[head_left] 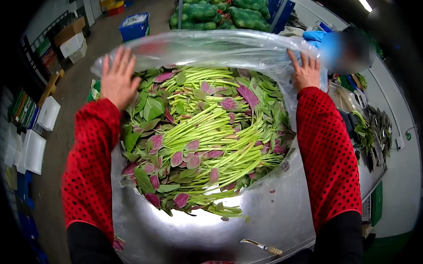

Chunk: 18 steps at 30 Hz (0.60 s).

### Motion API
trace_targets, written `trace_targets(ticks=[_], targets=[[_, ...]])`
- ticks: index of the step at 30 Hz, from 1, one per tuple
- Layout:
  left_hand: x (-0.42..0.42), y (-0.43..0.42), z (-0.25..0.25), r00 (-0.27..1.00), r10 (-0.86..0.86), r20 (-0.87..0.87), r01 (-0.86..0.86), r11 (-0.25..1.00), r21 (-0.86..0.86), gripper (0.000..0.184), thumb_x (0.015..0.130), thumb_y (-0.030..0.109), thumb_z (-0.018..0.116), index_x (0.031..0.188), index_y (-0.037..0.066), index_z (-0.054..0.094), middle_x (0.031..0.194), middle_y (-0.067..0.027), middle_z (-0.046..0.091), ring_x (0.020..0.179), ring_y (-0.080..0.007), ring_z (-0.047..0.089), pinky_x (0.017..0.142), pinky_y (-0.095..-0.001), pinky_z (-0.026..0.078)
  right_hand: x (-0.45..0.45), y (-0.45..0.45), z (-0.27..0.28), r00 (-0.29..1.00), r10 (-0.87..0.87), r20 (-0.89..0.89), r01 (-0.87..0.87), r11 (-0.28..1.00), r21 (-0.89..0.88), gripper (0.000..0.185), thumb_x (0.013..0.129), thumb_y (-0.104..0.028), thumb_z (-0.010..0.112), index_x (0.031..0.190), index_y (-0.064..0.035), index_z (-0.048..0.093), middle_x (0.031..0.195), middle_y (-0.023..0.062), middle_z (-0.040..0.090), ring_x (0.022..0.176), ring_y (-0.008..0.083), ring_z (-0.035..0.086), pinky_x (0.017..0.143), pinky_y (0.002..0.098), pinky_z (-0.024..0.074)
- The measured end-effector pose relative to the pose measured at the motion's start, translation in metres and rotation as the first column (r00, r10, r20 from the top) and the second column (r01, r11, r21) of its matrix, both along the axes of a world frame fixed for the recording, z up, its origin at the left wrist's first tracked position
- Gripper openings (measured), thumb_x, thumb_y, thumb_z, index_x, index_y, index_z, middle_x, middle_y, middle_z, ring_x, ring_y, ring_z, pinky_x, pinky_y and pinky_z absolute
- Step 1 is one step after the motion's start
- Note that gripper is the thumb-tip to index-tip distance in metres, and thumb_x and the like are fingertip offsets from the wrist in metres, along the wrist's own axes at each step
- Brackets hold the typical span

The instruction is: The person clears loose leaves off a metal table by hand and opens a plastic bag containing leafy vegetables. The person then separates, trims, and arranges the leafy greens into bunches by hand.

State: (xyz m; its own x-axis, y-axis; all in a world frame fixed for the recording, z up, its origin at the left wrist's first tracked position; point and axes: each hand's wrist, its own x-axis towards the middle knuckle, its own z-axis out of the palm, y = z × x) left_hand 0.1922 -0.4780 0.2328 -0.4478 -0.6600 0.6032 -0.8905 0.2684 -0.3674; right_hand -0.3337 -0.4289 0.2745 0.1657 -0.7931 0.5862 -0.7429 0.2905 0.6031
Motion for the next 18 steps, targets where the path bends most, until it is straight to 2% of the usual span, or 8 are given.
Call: trace_targets(ticks=[2, 4, 7, 9, 10, 12, 15, 18], targets=[[0.018, -0.036, 0.003, 0.956, 0.161, 0.247, -0.16, 0.987, -0.026, 0.067, 0.078, 0.008, 0.055, 0.143, 0.01, 0.039, 0.156, -0.0064, 0.023, 0.146, -0.0229, 0.013, 0.118, -0.0468, 0.006, -0.02, -0.03, -0.006, 0.993, 0.0, -0.116, -0.005, 0.999, -0.042, 0.067, 0.088, -0.008, 0.045, 0.146, -0.0376, 0.03, 0.139, 0.0047, 0.043, 0.124, 0.0272, 0.042, 0.103, 0.0453, 0.0295], [0.044, -0.084, -0.011, 0.925, 0.167, 0.34, -0.145, 0.985, -0.091, 0.08, 0.071, 0.001, 0.054, 0.147, 0.013, 0.032, 0.157, -0.0047, 0.019, 0.147, -0.0215, 0.009, 0.119, -0.0458, 0.003, -0.032, -0.058, -0.014, 0.989, -0.022, -0.147, 0.016, 0.999, -0.04, 0.064, 0.089, -0.008, 0.044, 0.146, -0.035, 0.032, 0.137, 0.0058, 0.045, 0.123, 0.0253, 0.045, 0.103, 0.0429, 0.0312], [0.051, -0.126, -0.023, 0.891, 0.259, 0.372, -0.243, 0.966, -0.091, 0.08, 0.078, 0.003, 0.052, 0.15, 0.019, 0.023, 0.158, -0.0023, 0.015, 0.147, -0.019, 0.008, 0.119, -0.0447, 0.003, -0.055, -0.101, -0.031, 0.987, -0.014, -0.162, 0.014, 1.0, -0.003, 0.06, 0.089, -0.008, 0.043, 0.144, -0.033, 0.035, 0.138, 0.0068, 0.045, 0.124, 0.0253, 0.045, 0.104, 0.043, 0.0312], [0.048, -0.139, -0.039, 0.834, 0.365, 0.414, -0.395, 0.919, -0.014, 0.076, 0.083, 0.009, 0.052, 0.151, 0.023, 0.02, 0.158, -0.0008, 0.015, 0.146, -0.0173, 0.009, 0.119, -0.0454, 0.004, -0.069, -0.118, -0.055, 0.983, -0.174, -0.051, 0.18, 0.971, 0.157, 0.057, 0.088, -0.016, 0.051, 0.141, -0.0329, 0.038, 0.14, 0.0082, 0.043, 0.126, 0.0266, 0.044, 0.103, 0.044, 0.0334], [0.061, -0.154, -0.06, 0.905, 0.203, 0.375, -0.236, 0.971, 0.044, 0.07, 0.084, 0.013, 0.053, 0.149, 0.021, 0.028, 0.159, -0.0001, 0.01, 0.147, -0.016, 0.005, 0.118, -0.0449, 0.009, -0.091, -0.132, -0.079, 0.984, -0.172, -0.053, 0.179, 0.967, 0.181, 0.057, 0.088, -0.016, 0.051, 0.141, -0.0329, 0.038, 0.14, 0.0082, 0.043, 0.126, 0.0266, 0.044, 0.103, 0.044, 0.0334], [0.073, -0.175, -0.099, 0.924, 0.186, 0.334, -0.253, 0.953, 0.169, 0.065, 0.085, 0.013, 0.053, 0.146, 0.019, 0.031, 0.154, -0.001, 0.015, 0.142, -0.016, 0.01, 0.115, -0.0434, 0.013, -0.12, -0.127, -0.127, 0.969, -0.222, 0.104, 0.174, 0.922, 0.347, 0.054, 0.088, -0.015, 0.052, 0.139, -0.0289, 0.04, 0.137, 0.0087, 0.045, 0.123, 0.0258, 0.046, 0.101, 0.0426, 0.0348], [0.079, -0.185, -0.161, 0.947, 0.228, 0.228, -0.3, 0.881, 0.367, 0.059, 0.085, 0.013, 0.054, 0.141, 0.015, 0.035, 0.146, -0.0025, 0.023, 0.134, -0.016, 0.018, 0.11, -0.0411, 0.018, -0.14, -0.083, -0.196, 0.877, -0.307, 0.37, 0.059, 0.833, 0.55, 0.048, 0.088, -0.014, 0.053, 0.135, -0.0229, 0.044, 0.132, 0.0095, 0.049, 0.12, 0.0246, 0.048, 0.099, 0.0405, 0.037], [0.091, -0.184, -0.215, 0.959, 0.278, 0.05, -0.258, 0.789, 0.557, 0.052, 0.086, 0.014, 0.055, 0.136, 0.011, 0.04, 0.138, -0.004, 0.031, 0.126, -0.016, 0.026, 0.106, -0.0389, 0.023, -0.149, -0.015, -0.25, 0.653, -0.427, 0.626, -0.148, 0.738, 0.658, 0.043, 0.088, -0.013, 0.054, 0.131, -0.0169, 0.047, 0.127, 0.0102, 0.052, 0.116, 0.0234, 0.051, 0.096, 0.0383, 0.0392]])
